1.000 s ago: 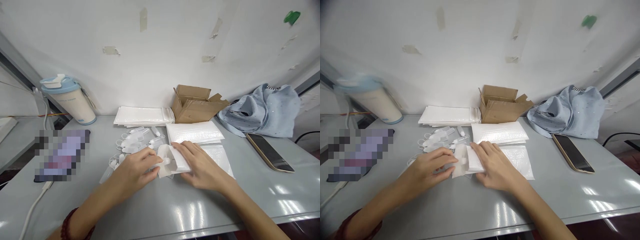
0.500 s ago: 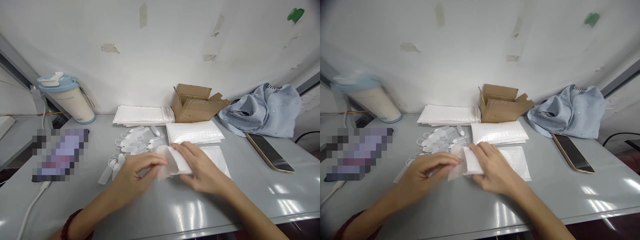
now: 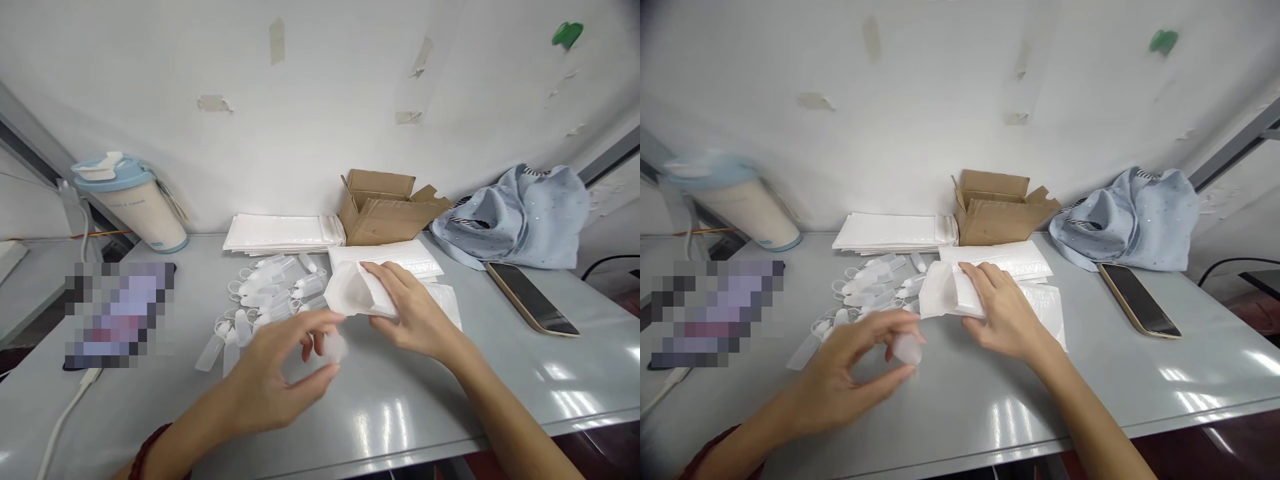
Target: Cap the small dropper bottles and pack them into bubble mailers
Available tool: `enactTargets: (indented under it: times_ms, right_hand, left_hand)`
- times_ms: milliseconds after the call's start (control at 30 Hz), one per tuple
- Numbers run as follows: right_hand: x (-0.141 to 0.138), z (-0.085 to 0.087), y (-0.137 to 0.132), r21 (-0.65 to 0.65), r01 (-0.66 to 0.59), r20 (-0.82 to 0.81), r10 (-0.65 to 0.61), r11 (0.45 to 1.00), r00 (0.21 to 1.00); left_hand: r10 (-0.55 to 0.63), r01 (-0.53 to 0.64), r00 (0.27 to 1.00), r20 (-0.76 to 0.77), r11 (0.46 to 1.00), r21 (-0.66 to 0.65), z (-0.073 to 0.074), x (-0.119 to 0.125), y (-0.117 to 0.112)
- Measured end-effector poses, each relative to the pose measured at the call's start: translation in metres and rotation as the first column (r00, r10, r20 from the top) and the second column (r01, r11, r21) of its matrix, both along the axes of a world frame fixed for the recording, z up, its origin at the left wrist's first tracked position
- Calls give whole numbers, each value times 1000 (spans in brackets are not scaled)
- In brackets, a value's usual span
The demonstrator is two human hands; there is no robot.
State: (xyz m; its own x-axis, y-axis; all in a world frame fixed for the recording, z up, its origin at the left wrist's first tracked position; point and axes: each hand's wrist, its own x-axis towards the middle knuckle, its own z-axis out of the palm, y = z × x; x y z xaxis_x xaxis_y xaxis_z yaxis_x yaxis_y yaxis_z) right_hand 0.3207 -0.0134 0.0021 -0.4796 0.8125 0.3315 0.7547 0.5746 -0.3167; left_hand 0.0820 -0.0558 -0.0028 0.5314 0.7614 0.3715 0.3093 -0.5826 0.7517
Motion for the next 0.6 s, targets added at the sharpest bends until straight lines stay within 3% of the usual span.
enactTargets:
  times_ms: [100, 167, 233, 333, 400, 467, 533, 600]
  right_hand:
    - [-2, -2, -1, -11, -30, 7, 30, 999, 1000]
    - [-4, -3, -2, -15, -53, 14, 53, 998, 998]
    - [-7, -4, -5, -7, -79, 11, 79, 997, 997]
    - [-12, -5, -10, 17, -123, -25, 124, 992, 992]
    - [-14, -4, -12, 31, -139, -53, 140, 990, 989]
    - [-15, -4, -14, 40, -134, -71, 137, 990, 988]
    - [-15, -4, -14, 42, -127, -82, 130, 991, 988]
    - [-15, -3, -14, 39, -126, -93, 129, 991, 987]
  left_hand:
    - [237, -229, 949, 210, 971, -63, 12, -6, 1]
    - [366, -356, 905, 215, 931, -86, 14, -6, 3]
    - [425, -411, 893, 147, 904, -120, 12, -4, 5]
    - [404, -401, 912, 70, 914, -63, 2, 2, 8]
    - [361, -373, 926, 106, 919, 130, -6, 5, 9]
    - [357, -380, 924, 133, 895, 234, -10, 6, 9]
    - [371, -389, 920, 129, 906, 166, -10, 5, 8]
    - [341, -341, 931, 129, 940, -22, -7, 2, 7]
